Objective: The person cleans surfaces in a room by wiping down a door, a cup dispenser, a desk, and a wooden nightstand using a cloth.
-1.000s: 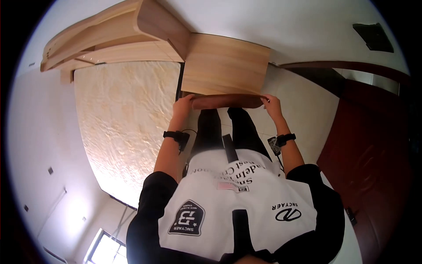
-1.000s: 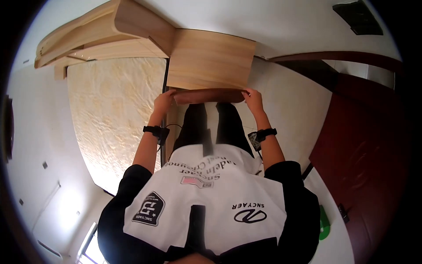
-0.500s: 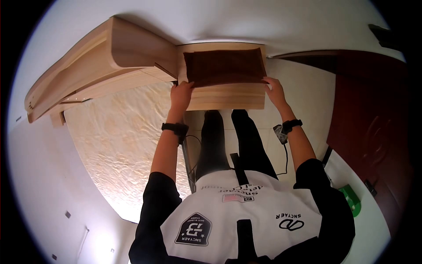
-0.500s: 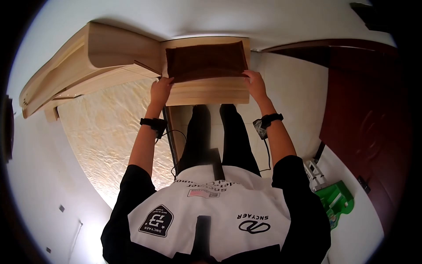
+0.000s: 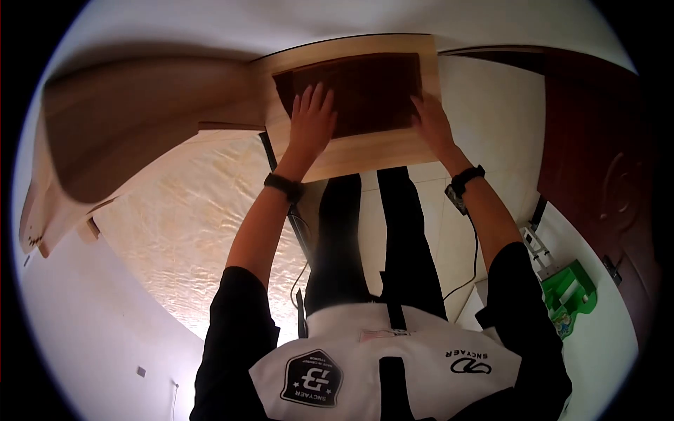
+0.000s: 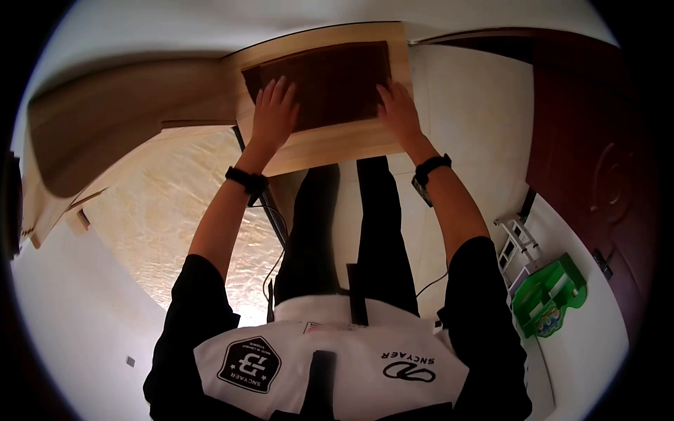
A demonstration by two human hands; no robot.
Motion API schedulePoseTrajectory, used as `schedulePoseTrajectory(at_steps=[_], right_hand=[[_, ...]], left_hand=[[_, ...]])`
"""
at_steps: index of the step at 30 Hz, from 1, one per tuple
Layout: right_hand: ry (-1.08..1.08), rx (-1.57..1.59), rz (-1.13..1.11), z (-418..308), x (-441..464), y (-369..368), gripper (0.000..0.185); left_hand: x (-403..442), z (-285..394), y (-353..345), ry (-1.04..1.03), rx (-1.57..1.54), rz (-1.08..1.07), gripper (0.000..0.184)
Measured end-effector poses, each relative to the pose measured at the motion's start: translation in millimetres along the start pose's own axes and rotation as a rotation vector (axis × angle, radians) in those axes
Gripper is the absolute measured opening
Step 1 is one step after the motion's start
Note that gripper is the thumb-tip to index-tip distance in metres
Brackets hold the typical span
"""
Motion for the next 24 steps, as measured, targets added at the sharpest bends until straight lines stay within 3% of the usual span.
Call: schedulePoseTrajectory(at_steps=[3, 8, 10, 14, 24], right_hand=[[0.015, -0.042, 0.167, -35.3, 40.6, 10.4, 0.052], [-0.057, -0.093, 0.177, -63.8, 71.8, -59.0, 0.053], [-0.134, -0.173, 0.181, -63.1, 59.7, -49.9, 0.052], [-0.086, -0.116, 0.179, -64.8, 39.9, -50.5, 0.051], [-0.093, -0.015, -0.058, -89.2, -84.2, -73.5, 0.058]], left_hand=[[33.5, 7.5, -17.1, 0.033, 0.009, 0.053, 0.052], [11.3, -13.9, -81.3, 0.19, 0.001, 0.001, 0.053], [6.0, 0.2, -74.2, 0.169, 0.023, -0.001, 0.052], [-14.0, 7.5, -75.3, 0.199, 0.024, 0.005, 0.053], [-140.9, 61.7, -106.6, 0.311, -0.008, -0.172, 0.061]])
Point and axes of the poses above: each hand's wrist, its own x-axis towards the middle knuckle, its own y-axis out of the back of the hand, z = x × y, the point moved 4 cm from there along x, towards the middle knuckle, and after that the axes turned 5 degrees about -x, right-handed, at the moved point
